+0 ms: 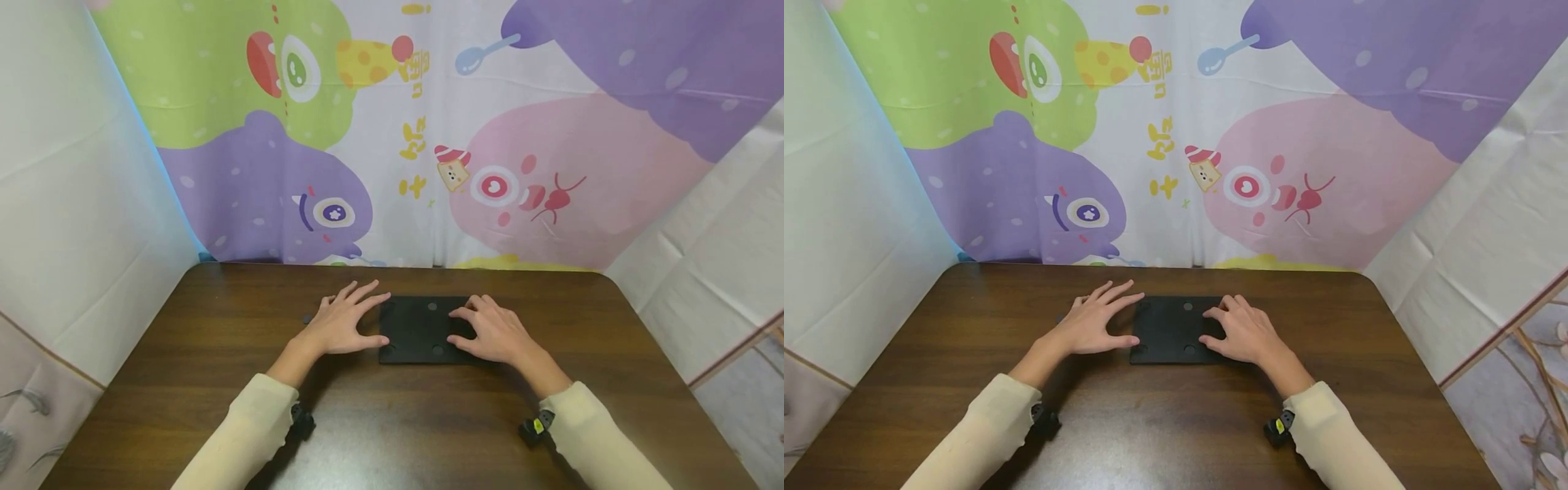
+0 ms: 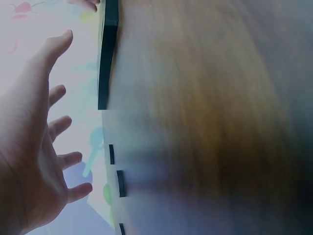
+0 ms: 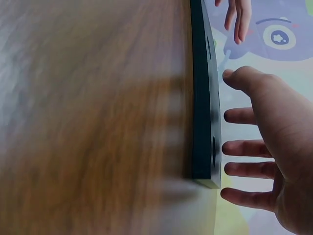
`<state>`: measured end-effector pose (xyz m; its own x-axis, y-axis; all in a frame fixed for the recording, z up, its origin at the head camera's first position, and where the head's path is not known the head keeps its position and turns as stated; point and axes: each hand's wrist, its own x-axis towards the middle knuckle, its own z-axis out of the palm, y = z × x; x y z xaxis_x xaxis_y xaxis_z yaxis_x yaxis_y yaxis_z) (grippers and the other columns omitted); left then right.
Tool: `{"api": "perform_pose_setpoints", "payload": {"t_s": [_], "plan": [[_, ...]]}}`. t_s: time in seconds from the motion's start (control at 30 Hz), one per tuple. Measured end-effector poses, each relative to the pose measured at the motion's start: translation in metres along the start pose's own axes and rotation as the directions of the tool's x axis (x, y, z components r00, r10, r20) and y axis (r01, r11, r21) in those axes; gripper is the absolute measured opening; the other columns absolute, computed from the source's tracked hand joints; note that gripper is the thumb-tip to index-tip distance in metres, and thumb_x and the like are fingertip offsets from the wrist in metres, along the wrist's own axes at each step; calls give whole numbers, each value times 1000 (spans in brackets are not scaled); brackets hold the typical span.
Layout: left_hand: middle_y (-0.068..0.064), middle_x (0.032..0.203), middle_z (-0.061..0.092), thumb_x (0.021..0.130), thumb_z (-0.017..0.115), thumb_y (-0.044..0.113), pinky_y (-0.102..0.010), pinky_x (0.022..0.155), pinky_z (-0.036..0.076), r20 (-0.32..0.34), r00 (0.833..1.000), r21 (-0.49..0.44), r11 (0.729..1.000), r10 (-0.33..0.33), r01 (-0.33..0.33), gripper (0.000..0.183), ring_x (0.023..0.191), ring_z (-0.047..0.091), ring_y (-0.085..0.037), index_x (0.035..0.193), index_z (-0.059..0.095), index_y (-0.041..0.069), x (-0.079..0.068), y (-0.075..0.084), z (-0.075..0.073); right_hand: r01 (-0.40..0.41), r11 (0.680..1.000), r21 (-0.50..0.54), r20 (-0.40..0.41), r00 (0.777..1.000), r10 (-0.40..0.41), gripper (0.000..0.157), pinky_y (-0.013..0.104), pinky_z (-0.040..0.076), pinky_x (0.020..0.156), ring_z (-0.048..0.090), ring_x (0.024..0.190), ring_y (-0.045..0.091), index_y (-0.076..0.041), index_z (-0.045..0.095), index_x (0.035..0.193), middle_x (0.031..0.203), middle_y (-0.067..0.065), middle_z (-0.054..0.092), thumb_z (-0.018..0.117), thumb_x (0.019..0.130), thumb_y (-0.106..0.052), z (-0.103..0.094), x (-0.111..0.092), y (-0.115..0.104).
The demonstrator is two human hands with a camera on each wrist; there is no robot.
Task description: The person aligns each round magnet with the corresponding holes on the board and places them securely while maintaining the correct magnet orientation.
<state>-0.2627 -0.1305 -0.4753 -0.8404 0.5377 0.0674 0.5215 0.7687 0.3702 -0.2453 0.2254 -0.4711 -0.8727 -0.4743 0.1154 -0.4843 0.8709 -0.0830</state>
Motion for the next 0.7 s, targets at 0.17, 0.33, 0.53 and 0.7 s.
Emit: {"api": "perform_pose_setpoints", "payload": {"t_s": [0.17, 0.33, 0.53, 0.7], "plan": [[-6, 189, 29, 96, 77, 68, -92, 118, 34, -23, 1000, 16, 1000, -5, 6, 93, 172, 28, -55, 175, 44, 31, -4, -2, -2, -16, 1000, 10, 1, 1000, 16, 51, 45, 62, 74, 65, 116, 28, -23, 80, 139, 130, 9, 72, 79, 100, -56, -1, -6, 5], [-8, 189, 30, 96, 77, 66, -92, 117, 35, -33, 999, 9, 1000, -9, 9, 93, 171, 29, -56, 174, 44, 30, -10, -4, -5, -29, 999, 31, 8, 1000, 28, 54, 43, 61, 70, 65, 120, 30, -22, 79, 141, 134, 11, 71, 79, 100, -57, -1, -13, 10], [-6, 189, 30, 96, 78, 67, -92, 116, 36, -49, 998, 19, 999, -27, 28, 92, 171, 29, -56, 174, 44, 31, -18, -11, -9, -44, 998, 41, 6, 999, 44, 57, 44, 61, 68, 66, 121, 31, -23, 77, 144, 137, 13, 70, 79, 100, -58, 0, -19, 14], [-6, 189, 31, 96, 78, 67, -92, 115, 36, -60, 998, 30, 999, -35, 37, 92, 171, 29, -56, 174, 45, 31, -24, -16, -14, -63, 997, 38, 15, 998, 63, 58, 46, 63, 72, 66, 124, 31, -23, 77, 145, 138, 13, 70, 80, 99, -59, -1, -23, 17]]}}
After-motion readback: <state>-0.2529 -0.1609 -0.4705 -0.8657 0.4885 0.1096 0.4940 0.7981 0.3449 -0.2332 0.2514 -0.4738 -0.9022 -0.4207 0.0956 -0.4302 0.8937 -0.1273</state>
